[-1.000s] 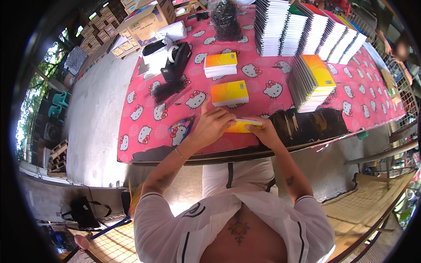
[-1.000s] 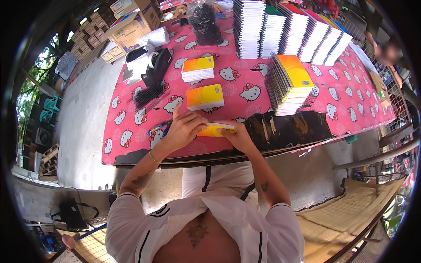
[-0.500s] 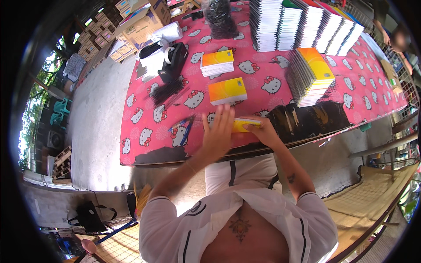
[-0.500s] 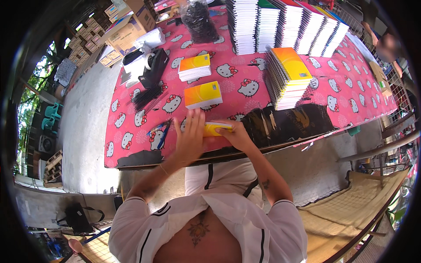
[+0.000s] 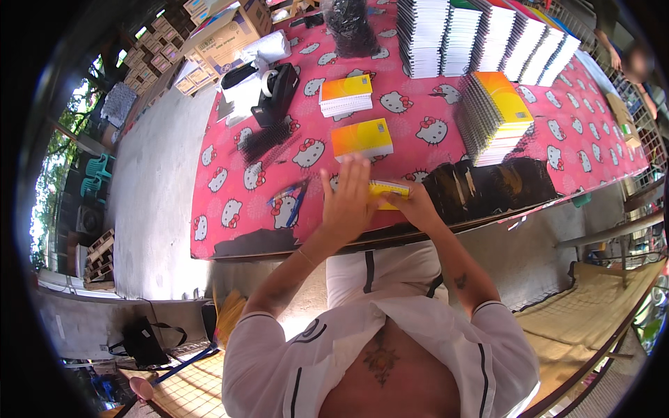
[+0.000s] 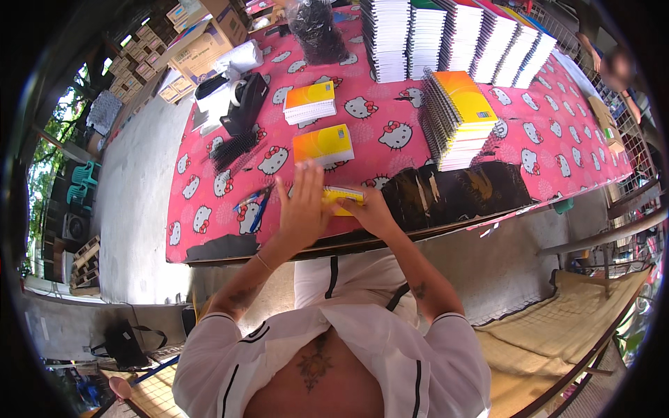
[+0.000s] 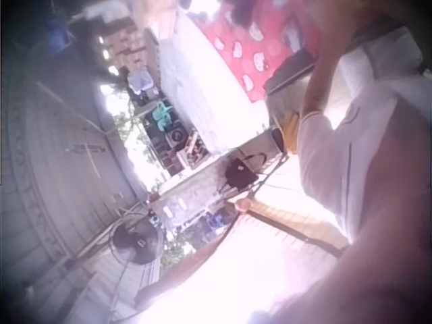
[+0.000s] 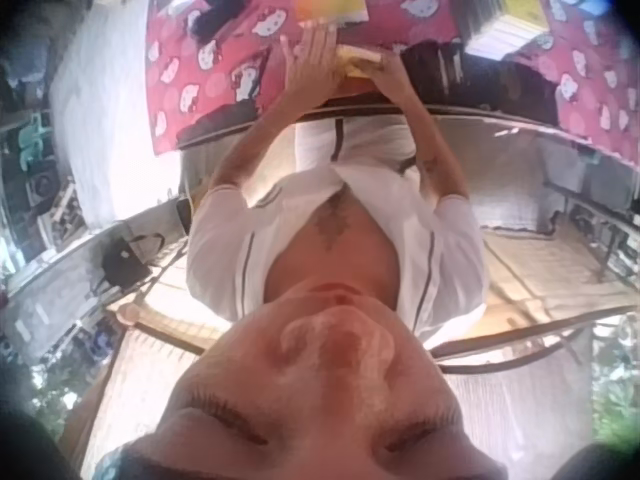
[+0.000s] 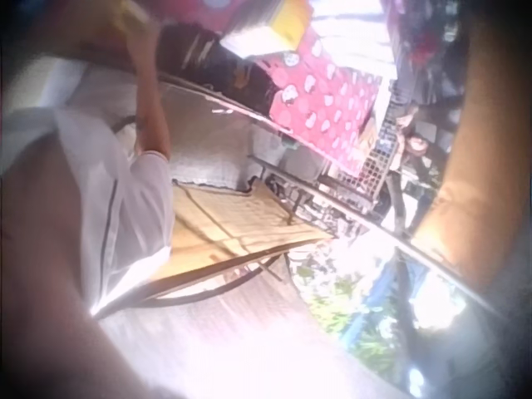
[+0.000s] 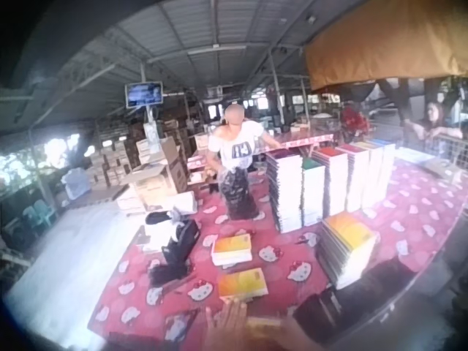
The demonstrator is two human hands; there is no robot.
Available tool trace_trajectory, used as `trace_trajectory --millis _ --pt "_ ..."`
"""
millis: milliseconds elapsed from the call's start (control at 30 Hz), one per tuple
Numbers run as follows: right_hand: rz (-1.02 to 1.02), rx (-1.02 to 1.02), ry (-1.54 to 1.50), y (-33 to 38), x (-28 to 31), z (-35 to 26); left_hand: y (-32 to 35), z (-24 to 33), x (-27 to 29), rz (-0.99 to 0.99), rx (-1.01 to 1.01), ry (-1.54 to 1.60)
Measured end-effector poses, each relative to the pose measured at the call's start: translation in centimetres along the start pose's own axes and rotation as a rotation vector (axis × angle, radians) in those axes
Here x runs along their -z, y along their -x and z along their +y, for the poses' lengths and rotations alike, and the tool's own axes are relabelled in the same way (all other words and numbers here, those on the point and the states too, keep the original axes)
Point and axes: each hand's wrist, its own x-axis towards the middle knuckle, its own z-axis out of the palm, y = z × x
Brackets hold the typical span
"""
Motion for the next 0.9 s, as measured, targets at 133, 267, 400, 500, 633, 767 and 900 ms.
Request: trace_trajectory --millis 133,267,400,500,633,767,900 --pt "0.029 0.015 -0.048 0.2 -0.1 0.3 1.9 1.9 -0.3 -0.056 0.004 0.010" --pt "0.008 -0.008 0.015 0.4 0.0 0.1 -1.5 0.9 0.8 0.036 0.005 -0.063" --pt "0.025 0.021 -0.042 0.9 -0.2 0.6 3.1 2.9 -2.0 0.081 -0.066 0.060" --pt "-0.027 0.067 0.080 1.0 0.1 0.5 -0.6 1.8 0.7 0.076 -0.024 0.035" --pt "0.031 0.061 0.101 0.7 0.4 1.4 2.7 4.2 -0.9 -0.011 -0.122 0.149" --pt "-0.008 -0.013 0.085 0.3 0.8 2.0 -3.3 2.4 -0.1 0.080 -0.051 0.057" --pt "0.054 0.156 0.105 0.5 0.0 0.7 3.9 4.8 -3.2 0.077 -0.113 0.257"
